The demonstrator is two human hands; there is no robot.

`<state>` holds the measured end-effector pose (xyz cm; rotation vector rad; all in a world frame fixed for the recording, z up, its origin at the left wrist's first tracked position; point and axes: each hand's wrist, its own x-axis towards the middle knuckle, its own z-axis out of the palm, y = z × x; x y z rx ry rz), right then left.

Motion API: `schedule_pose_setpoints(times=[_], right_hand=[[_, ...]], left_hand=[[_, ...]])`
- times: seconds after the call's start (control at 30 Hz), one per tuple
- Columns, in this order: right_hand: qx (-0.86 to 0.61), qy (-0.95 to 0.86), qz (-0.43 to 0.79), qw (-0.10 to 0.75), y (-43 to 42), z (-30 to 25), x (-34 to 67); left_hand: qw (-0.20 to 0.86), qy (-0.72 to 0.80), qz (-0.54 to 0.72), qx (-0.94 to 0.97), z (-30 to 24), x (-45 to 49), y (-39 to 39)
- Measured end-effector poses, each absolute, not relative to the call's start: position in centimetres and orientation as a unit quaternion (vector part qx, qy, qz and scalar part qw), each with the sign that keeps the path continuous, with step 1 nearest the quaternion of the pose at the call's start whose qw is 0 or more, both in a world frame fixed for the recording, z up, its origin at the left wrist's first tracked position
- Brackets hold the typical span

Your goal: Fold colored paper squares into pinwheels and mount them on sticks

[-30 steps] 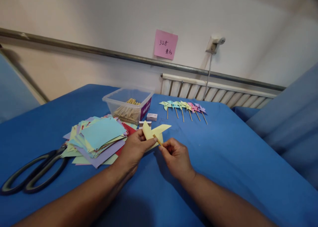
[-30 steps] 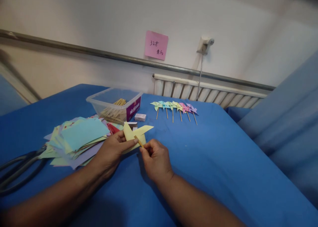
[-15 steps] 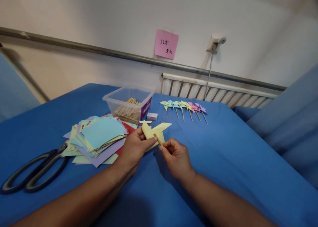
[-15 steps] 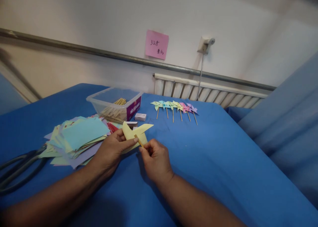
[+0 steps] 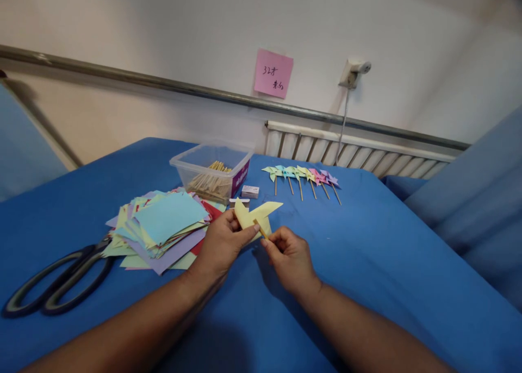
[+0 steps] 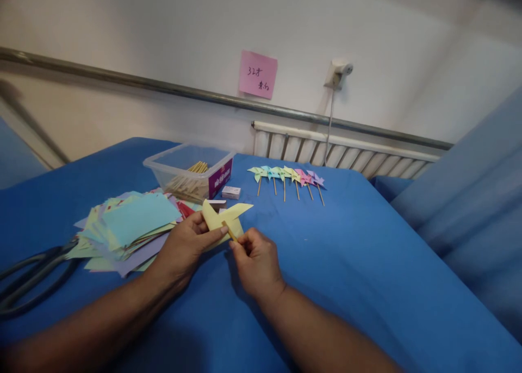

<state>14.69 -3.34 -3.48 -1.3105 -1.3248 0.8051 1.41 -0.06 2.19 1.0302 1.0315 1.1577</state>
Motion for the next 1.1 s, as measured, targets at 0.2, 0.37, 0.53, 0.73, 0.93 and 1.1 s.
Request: schedule_pose_setpoints(times=[0.2, 0.37, 0.53, 0.73, 0.93, 1.1], right_hand=[[-0.545, -0.558, 0.335, 0.529, -3.43, -3.41, 14.67], [-0.545, -0.527, 0.37, 0.537, -3.29, -3.33, 14.62], [-0.551, -0.478, 0.42, 0.54, -2.94, -3.16, 14.88], [-0.552, -0.466, 0.43, 0.541, -2.75, -2.98, 14.98], [-0.524, -0.481, 0.447, 0.542, -3.0, -2.96, 14.78], [-0.499, -0.492, 0.464, 0.542, -3.09, -2.93, 14.88]], left_hand=[[0.595, 0.443, 0.501, 0.446, 2.34, 1.37, -0.07], [0.602, 0.432, 0.493, 0.455, 2.3, 1.45, -0.27], [0.624, 0.408, 0.47, 0.474, 2.78, 1.15, -0.45], [0.616, 0.412, 0.453, 0.496, 2.69, 0.58, 0.07], [0.568, 0.444, 0.47, 0.509, 2.25, 0.66, 0.39], [0.528, 0.449, 0.48, 0.538, 2.75, 0.5, 0.54]])
